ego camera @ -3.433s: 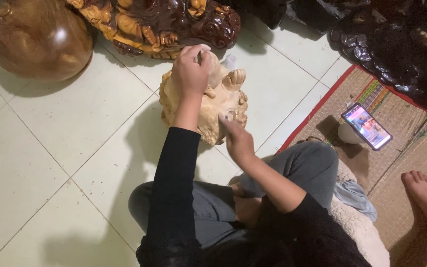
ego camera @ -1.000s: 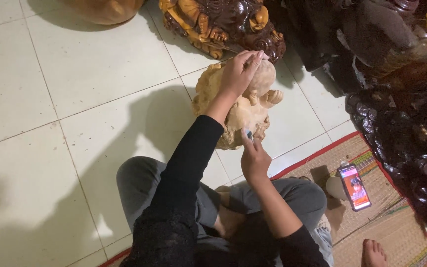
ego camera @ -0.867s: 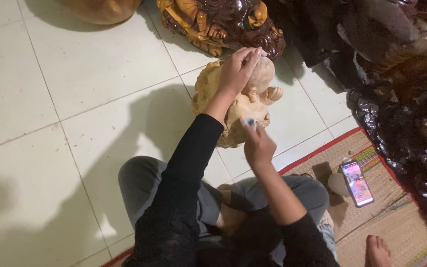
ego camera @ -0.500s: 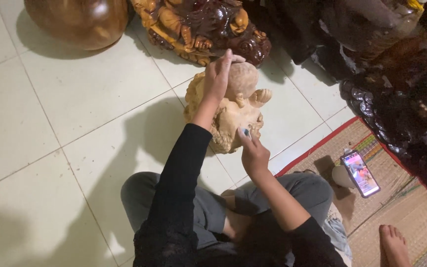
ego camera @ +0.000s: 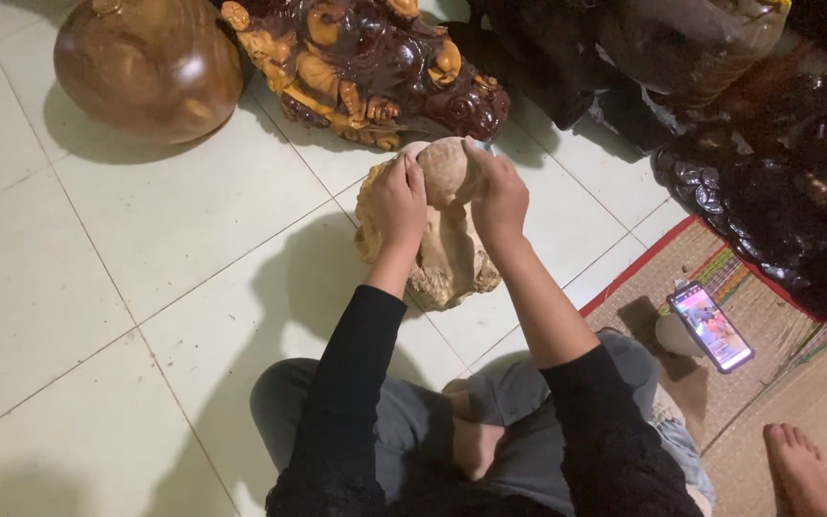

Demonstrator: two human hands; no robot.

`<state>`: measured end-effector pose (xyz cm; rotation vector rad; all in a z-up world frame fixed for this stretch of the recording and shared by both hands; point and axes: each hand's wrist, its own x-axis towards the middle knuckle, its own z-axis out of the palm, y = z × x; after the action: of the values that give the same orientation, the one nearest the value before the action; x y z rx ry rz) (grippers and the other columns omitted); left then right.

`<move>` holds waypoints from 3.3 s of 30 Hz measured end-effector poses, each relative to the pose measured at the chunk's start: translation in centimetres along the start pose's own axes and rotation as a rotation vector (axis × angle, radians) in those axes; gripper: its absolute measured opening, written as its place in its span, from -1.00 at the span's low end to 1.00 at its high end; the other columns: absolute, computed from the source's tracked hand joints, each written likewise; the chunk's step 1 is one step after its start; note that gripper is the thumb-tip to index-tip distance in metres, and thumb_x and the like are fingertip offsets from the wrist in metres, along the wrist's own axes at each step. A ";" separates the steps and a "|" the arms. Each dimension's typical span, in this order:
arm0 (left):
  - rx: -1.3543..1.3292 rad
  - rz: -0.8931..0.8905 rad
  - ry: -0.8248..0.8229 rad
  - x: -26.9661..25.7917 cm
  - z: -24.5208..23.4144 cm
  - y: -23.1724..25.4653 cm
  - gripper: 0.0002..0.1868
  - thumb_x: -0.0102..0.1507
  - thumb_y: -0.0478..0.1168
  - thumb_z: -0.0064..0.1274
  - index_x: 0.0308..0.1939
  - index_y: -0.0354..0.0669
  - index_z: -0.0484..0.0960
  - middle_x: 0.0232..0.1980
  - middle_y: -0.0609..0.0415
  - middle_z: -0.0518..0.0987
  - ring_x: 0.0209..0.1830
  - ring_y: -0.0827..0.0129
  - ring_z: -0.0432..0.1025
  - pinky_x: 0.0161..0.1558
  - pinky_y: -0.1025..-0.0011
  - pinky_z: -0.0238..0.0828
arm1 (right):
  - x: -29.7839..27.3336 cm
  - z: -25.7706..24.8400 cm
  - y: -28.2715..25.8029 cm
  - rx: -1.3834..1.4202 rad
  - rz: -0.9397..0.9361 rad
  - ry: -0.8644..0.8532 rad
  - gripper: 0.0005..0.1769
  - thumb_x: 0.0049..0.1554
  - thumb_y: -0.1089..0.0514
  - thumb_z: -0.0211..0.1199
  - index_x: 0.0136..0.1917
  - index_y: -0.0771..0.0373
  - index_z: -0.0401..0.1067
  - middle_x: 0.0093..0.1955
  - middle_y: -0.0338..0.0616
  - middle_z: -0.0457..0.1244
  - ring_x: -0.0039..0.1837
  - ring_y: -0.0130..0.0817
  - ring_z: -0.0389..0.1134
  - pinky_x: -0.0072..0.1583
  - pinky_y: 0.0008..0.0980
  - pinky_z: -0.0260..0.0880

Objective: Sanding a wooden sculpture by hand using a small piece of sandpaper to smooth the surface.

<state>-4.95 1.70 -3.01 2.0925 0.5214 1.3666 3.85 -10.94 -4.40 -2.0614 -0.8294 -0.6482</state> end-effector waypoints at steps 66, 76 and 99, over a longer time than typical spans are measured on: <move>0.146 -0.067 -0.036 -0.8 -0.2 0.1 -0.71 0.45 -0.17 -0.18 -0.15 -0.03 0.70 -0.29 0.09 0.66 -0.22 0.07 0.58 -0.14 0.21 0.51 | -8.9 -0.4 -1.8 0.055 0.163 -0.195 -0.38 0.23 0.15 0.12 0.55 -0.14 0.25 0.04 -0.21 0.35 0.17 -0.11 0.43 0.09 -0.05 0.46; 0.156 -0.059 -0.042 -1.1 -0.4 0.6 -0.72 0.45 -0.19 -0.18 -0.14 -0.05 0.69 -0.28 0.02 0.64 -0.22 -0.01 0.57 -0.12 0.13 0.51 | -6.8 0.0 1.8 0.090 -0.081 -0.016 -0.45 0.21 0.10 0.28 0.41 -0.38 0.42 -0.04 -0.41 0.36 -0.04 -0.28 0.46 0.01 -0.28 0.48; 0.081 0.052 -0.014 -1.8 -0.8 -1.0 -0.78 0.38 -0.27 -0.04 -0.02 -0.12 0.71 -0.10 0.04 0.71 -0.08 0.13 0.60 0.00 0.28 0.51 | -7.9 -4.7 1.7 -0.232 -0.229 -0.490 -0.39 0.23 0.02 0.11 0.51 -0.43 0.24 -0.04 -0.31 0.24 -0.02 -0.25 0.39 -0.03 -0.32 0.46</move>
<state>-6.40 1.57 -4.62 2.1929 0.5283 1.3797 -0.79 -18.18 -8.07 -2.4012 -1.3367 -0.3699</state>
